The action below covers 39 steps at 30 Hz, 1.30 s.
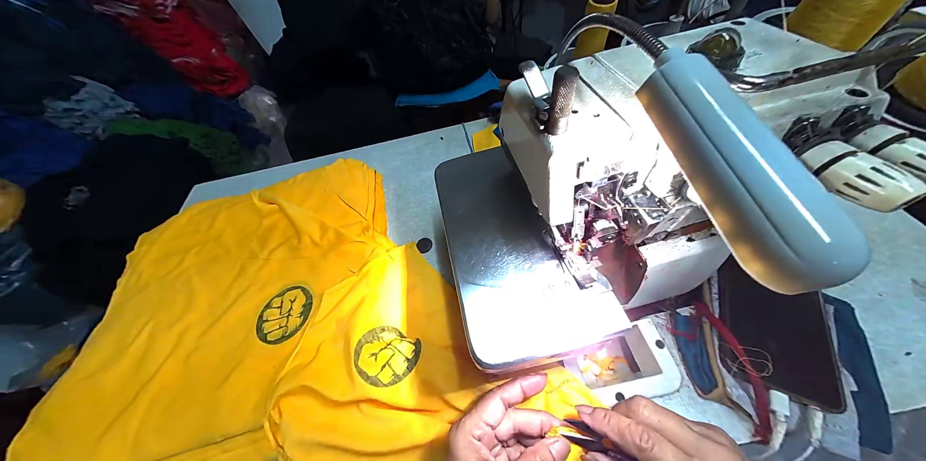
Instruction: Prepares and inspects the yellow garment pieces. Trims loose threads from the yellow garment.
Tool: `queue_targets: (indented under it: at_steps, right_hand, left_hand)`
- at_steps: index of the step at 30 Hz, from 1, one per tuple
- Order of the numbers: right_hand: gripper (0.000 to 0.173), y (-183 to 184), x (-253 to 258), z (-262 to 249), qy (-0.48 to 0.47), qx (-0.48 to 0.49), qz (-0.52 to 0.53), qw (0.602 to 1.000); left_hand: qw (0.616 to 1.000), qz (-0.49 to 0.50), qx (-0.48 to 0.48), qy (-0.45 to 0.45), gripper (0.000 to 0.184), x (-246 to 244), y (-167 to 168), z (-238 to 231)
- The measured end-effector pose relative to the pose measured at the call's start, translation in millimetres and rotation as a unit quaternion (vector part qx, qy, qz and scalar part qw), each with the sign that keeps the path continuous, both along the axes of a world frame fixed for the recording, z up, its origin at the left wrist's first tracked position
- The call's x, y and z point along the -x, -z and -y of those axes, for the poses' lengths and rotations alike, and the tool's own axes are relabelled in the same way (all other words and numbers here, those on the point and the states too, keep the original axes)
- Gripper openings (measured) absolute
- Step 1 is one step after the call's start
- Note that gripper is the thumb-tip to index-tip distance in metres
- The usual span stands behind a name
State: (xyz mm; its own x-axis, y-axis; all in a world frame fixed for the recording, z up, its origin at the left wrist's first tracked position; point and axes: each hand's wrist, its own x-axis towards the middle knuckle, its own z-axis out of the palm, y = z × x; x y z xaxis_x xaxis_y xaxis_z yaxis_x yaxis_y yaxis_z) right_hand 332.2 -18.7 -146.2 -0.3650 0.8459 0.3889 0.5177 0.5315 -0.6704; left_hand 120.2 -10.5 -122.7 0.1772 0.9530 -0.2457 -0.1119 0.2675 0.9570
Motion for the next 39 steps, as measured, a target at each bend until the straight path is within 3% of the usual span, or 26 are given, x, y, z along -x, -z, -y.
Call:
queue_targets:
  at_steps: [15, 28, 39]
  right_hand:
    - [0.021, 10, -7, -7, -0.033, -0.015, -0.037, 0.999]
    - [0.021, 11, -6, -7, -0.029, -0.011, -0.015, 0.999]
    - [0.021, 13, -4, -5, -0.046, -0.019, -0.081, 0.996]
  left_hand:
    - [0.999, 0.023, 0.006, 0.025, 0.051, 2, 4, -4]
    - [0.999, -0.016, -0.013, 0.037, 0.051, 0, 2, -3]
    - [0.999, -0.022, -0.015, 0.041, 0.05, 3, 2, -4]
